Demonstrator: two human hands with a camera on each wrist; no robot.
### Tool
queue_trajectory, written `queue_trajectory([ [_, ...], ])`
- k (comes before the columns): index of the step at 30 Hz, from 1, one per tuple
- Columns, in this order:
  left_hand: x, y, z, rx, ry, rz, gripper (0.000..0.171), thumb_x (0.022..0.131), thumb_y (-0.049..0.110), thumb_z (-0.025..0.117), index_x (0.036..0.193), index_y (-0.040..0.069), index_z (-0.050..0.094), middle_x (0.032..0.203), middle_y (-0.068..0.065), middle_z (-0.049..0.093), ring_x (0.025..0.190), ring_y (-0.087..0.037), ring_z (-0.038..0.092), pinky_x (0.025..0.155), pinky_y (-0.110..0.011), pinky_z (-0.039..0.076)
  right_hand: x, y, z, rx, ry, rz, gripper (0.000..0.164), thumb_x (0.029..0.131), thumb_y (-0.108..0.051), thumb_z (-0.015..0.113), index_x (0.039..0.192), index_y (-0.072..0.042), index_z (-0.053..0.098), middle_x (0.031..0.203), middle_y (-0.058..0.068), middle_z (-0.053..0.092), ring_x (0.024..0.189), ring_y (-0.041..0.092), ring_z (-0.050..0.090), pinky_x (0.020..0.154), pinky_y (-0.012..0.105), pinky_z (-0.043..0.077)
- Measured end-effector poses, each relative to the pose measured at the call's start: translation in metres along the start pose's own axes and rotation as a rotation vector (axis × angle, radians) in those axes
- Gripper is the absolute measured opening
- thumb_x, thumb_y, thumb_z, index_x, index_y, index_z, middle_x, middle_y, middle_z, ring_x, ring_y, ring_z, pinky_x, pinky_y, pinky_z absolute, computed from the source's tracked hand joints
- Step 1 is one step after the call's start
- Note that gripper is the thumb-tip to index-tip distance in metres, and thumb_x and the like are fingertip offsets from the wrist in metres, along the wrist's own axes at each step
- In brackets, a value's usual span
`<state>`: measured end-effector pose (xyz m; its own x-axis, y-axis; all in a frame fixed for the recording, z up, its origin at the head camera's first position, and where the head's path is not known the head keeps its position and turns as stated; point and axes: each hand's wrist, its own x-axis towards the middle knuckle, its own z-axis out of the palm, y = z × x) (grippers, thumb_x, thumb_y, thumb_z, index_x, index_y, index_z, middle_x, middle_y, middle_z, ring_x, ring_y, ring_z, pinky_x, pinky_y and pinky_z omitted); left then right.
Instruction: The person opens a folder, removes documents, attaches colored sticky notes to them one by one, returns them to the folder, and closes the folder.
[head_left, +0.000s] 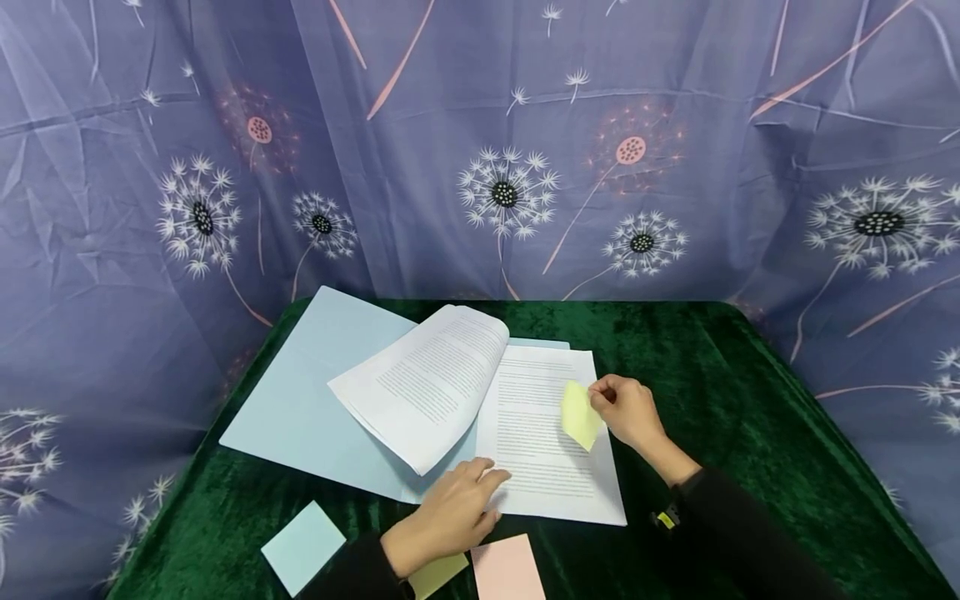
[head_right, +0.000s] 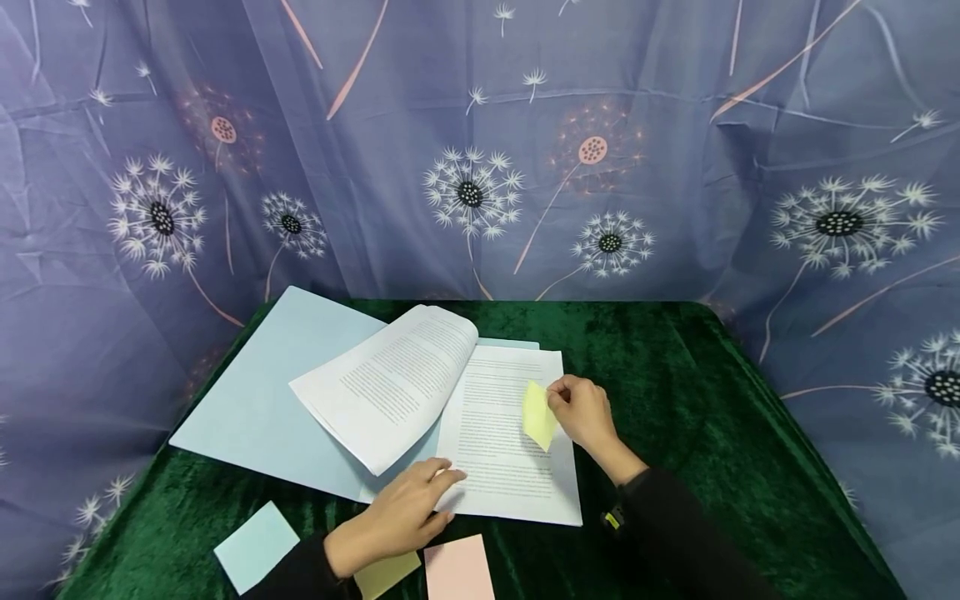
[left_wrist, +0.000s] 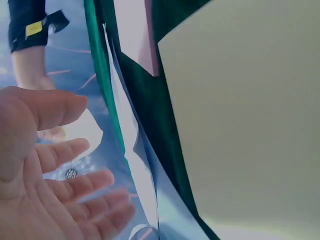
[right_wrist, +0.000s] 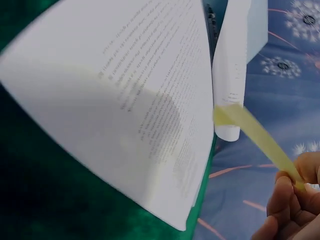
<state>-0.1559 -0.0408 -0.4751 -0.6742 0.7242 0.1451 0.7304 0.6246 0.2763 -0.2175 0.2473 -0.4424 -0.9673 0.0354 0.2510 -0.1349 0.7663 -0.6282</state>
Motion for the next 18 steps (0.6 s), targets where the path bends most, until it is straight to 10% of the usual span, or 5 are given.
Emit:
queue_trajectory([
  [7,0.017,0.005,0.001,0.065,-0.146,-0.045,0.038,0.090,0.020,0.064,0.127,0.012,0.062,0.131,-0.015,0.053,0.114,-0.028,0.052,0.086,-0.045,0.045,0.011,-0.016,0.018,-0.303,0.020,-0.291,0.015,0.082,0.003,0.066,0.071,-0.006,0.062,0.067,0.003,0.053,0.051,0.012,0.043,0.046,0.028,0.036],
  [18,0.028,0.010,0.011,0.084,-0.308,-0.159,0.036,0.088,0.026,0.063,0.124,0.019,0.063,0.090,0.003,0.044,0.079,-0.014,0.039,0.065,-0.032,0.032,0.023,-0.033,0.051,-0.699,-0.043,-0.459,0.012,0.081,-0.001,0.072,0.072,-0.002,0.064,0.064,0.008,0.050,0.052,0.021,0.052,0.046,0.033,0.047],
])
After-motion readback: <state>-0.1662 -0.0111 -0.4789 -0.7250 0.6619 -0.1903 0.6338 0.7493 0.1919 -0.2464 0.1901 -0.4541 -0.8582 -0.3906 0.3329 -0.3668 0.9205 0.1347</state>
